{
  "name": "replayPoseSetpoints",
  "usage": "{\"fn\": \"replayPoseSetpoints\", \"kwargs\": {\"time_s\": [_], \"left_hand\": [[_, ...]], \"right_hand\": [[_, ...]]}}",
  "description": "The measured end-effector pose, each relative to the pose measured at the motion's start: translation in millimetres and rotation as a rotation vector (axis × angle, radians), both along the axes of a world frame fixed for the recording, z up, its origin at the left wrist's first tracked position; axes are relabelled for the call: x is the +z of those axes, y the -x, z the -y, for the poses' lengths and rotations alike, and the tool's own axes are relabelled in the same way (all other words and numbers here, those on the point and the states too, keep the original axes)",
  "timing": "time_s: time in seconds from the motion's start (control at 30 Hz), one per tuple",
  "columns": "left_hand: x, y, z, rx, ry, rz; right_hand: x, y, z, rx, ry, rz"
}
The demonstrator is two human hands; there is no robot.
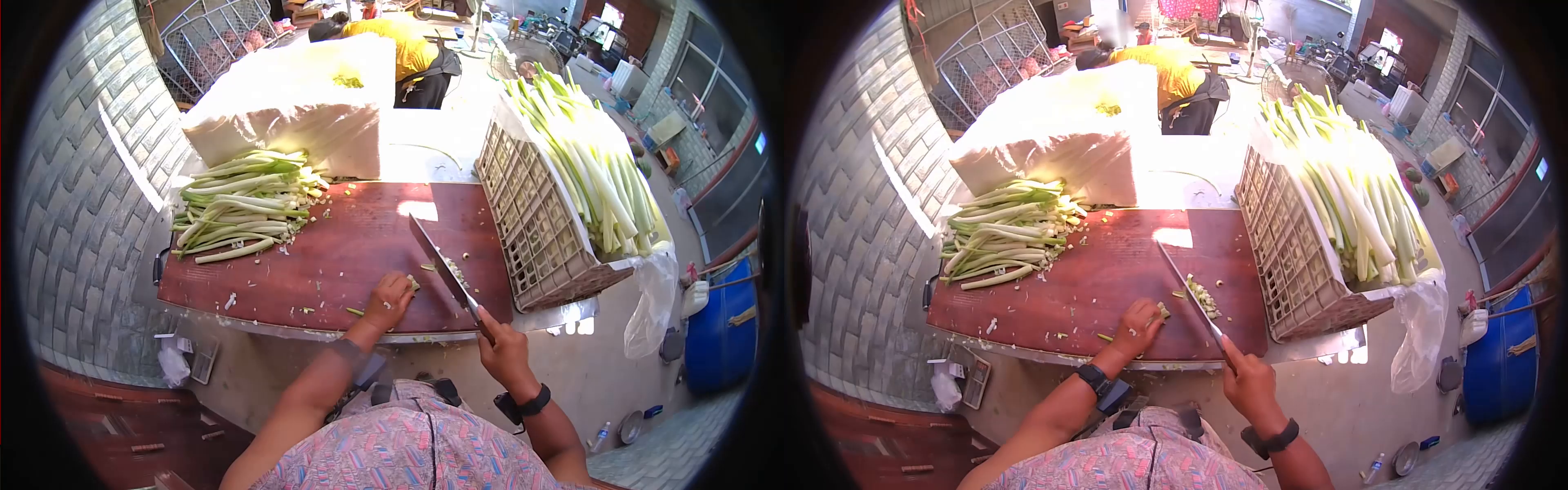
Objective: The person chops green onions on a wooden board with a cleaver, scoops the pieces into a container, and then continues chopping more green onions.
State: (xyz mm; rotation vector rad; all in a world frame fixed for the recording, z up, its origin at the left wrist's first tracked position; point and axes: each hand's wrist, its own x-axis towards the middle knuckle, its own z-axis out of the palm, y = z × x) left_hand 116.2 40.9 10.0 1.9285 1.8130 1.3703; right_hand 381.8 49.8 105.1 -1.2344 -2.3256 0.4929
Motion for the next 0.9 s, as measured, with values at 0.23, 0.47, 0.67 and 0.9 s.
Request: {"fn": "replayPoseSetpoints", "kwargs": {"time_s": [0.23, 0.47, 0.67, 0.9], "left_hand": [[-4.8, 1.9, -0.4, 0.022, -0.003, -0.081], [-6.9, 0.9, -2.6, -0.003, -0.069, -0.101], [-1.2, 4.7, 4.8, -0.043, 0.033, -0.099], [1.0, 6.7, 8.7, -0.057, -0.060, -0.081]], "right_hand": [[24.0, 6.7, 19.9, 0.163, -0.049, 0.105], [2.9, 32.6, 13.7, 0.151, -0.044, 0.246], [-27.1, 53.1, -10.9, 0.099, 0.049, -0.001], [-16.0, 39.4, -5.7, -0.001, 0.073, -0.050]]}}
